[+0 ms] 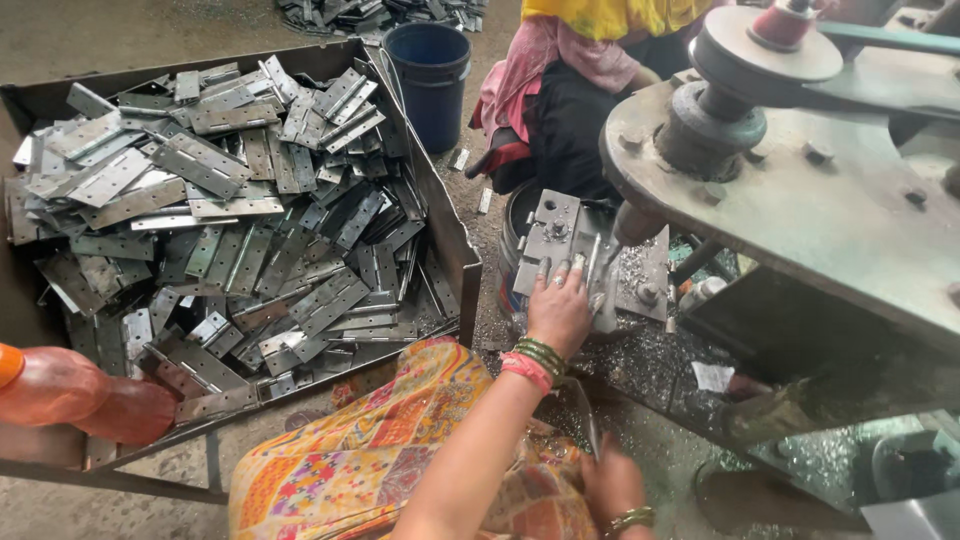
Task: The person repeatedly picks metal hinge pieces from a bin, places them into a press machine, and operates the lever to process each piece. The person handles the pieces one at a time and returns them to the bin after processing.
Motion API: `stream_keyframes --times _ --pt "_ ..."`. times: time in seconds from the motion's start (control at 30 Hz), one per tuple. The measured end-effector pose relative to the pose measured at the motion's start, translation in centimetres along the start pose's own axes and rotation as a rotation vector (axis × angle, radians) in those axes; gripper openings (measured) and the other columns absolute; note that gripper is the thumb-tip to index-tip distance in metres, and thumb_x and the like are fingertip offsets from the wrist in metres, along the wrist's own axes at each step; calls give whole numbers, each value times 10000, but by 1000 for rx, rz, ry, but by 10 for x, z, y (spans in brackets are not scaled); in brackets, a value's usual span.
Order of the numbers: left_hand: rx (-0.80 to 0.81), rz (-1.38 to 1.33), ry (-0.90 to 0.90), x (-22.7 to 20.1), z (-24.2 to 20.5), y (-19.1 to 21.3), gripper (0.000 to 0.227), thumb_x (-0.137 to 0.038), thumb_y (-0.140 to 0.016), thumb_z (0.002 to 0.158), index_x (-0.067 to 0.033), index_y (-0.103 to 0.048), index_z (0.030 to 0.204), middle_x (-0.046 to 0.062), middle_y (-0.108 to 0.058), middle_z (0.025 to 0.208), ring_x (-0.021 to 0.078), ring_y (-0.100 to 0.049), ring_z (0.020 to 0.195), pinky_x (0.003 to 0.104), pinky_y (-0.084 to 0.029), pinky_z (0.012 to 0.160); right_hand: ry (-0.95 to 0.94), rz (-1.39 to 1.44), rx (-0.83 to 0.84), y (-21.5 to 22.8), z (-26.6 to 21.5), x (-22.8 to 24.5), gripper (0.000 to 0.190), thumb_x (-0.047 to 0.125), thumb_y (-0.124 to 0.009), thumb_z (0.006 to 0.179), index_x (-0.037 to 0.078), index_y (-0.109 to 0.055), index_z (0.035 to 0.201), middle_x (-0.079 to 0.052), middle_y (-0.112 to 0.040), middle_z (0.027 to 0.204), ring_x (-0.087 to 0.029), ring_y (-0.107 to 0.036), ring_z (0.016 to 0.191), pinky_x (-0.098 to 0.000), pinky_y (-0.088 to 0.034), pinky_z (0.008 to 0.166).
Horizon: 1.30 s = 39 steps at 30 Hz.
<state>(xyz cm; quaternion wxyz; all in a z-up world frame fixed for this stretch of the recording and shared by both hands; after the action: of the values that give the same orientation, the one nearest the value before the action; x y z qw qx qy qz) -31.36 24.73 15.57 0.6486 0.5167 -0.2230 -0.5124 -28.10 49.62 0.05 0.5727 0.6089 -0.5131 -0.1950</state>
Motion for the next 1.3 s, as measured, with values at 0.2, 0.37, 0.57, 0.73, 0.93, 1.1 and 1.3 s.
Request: stream_keyframes --times 0.2,0.37,0.57,0.73,0.93,1.1,1.3 --pt "23 -38 16 -6 -3 -1 340 -194 -530 896 -70 -718 1150 129 -516 1470 287 -462 1390 572 -322 1124 50 -149 161 36 47 -2 570 509 -755 838 38 -542 1078 -232 -736 879 -421 -739 862 -490 -588 765" --pt "147 -34 66 -10 21 -11 332 -190 -502 961 -77 -716 1189 121 -488 1535 268 -430 1439 538 -292 1195 66 -152 130 42 32 9 574 506 -720 845 34 -533 1111 -242 -740 874 -418 -747 852 -497 -594 745" --pt "90 52 17 -6 8 0 344 -189 -487 981 -82 -714 1216 97 -543 1468 237 -472 1422 535 -234 1267 -16 -109 97 7 -2 5 693 503 -726 834 22 -454 1252 -254 -736 838 -425 -745 827 -488 -590 738" --pt "185 58 16 -1 23 -7 321 -214 -483 948 -127 -729 1135 88 -521 1484 253 -448 1421 557 -236 1215 146 -206 142 54 48 8 624 600 -725 826 36 -557 1036 -229 -737 855 -428 -731 847 -487 -583 735" --pt "92 -26 43 8 48 -15 338 -179 -490 931 -80 -732 1145 92 -559 1451 262 -485 1390 563 -313 1160 30 -49 -12 3 9 -7 666 446 -682 871 20 -466 1335 -272 -730 890 -456 -731 834 -537 -568 753" --pt "147 36 13 7 38 -9 292 -208 -496 982 -120 -764 1056 65 -604 1406 232 -480 1444 536 -253 1286 2 -131 103 8 11 -2 659 507 -703 836 24 -531 1251 -251 -750 918 -429 -746 908 -498 -599 800" --pt "97 83 -142 -16 -24 33 287 -229 -556 913 -97 -727 1102 109 -598 1354 270 -501 1348 531 -279 1205 91 70 -202 121 2 55 505 430 -715 873 75 -599 1214 -176 -687 1117 -309 -725 942 -440 -569 818"
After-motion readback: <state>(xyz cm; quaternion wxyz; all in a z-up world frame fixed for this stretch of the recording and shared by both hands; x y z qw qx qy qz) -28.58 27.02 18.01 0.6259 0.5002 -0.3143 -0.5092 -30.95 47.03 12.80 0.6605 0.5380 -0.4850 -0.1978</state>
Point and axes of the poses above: each hand's wrist, its own z-axis towards the middle knuckle, its own y-axis out of the back of the hand, x = y × z, the point moved 5 cm from there along z, towards the middle knuckle
